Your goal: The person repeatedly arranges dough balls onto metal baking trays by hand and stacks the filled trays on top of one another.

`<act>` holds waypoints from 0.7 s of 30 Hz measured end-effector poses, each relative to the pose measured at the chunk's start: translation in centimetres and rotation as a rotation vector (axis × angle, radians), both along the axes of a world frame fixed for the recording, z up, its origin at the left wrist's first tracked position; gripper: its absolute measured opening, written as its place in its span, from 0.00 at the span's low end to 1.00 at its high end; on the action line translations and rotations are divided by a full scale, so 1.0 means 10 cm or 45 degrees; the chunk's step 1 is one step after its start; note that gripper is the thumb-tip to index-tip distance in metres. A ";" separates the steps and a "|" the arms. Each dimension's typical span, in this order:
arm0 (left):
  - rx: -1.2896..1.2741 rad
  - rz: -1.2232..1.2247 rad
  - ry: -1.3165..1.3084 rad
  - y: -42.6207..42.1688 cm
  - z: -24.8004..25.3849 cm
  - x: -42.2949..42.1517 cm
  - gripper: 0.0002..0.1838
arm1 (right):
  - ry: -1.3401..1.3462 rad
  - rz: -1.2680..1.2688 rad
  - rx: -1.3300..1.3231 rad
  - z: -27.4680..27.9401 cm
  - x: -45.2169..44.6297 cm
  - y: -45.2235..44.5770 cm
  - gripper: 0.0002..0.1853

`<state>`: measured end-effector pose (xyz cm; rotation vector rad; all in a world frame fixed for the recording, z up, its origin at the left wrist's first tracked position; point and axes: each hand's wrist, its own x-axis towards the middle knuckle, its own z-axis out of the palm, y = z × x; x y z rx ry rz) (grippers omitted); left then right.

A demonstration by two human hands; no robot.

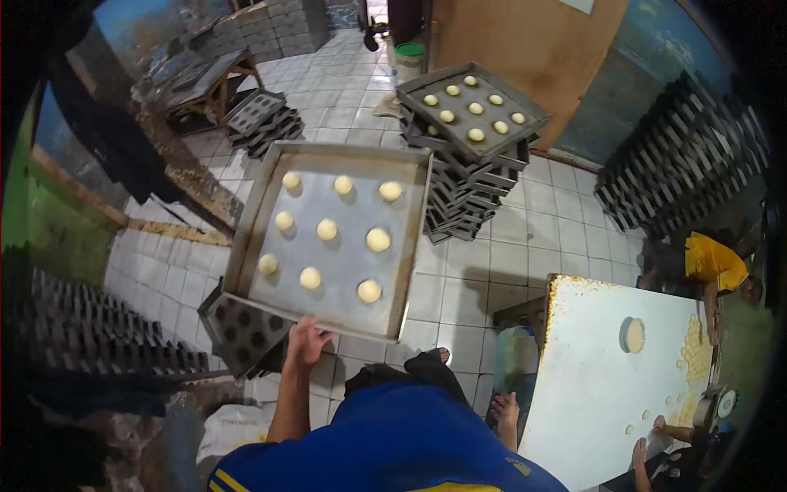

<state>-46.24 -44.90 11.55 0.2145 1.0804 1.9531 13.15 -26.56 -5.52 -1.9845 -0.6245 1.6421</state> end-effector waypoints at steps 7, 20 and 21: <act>0.049 -0.169 -0.212 3.27 0.74 0.13 0.19 | 0.216 -0.124 0.244 -0.02 0.26 0.60 0.29; 0.050 -0.163 -0.474 7.96 0.78 -0.12 0.19 | 0.149 -0.893 0.213 -0.48 0.03 -0.62 0.38; 0.046 -0.120 -0.487 8.13 0.70 -0.11 0.20 | 0.113 -0.960 0.076 -0.43 -0.11 -0.70 0.43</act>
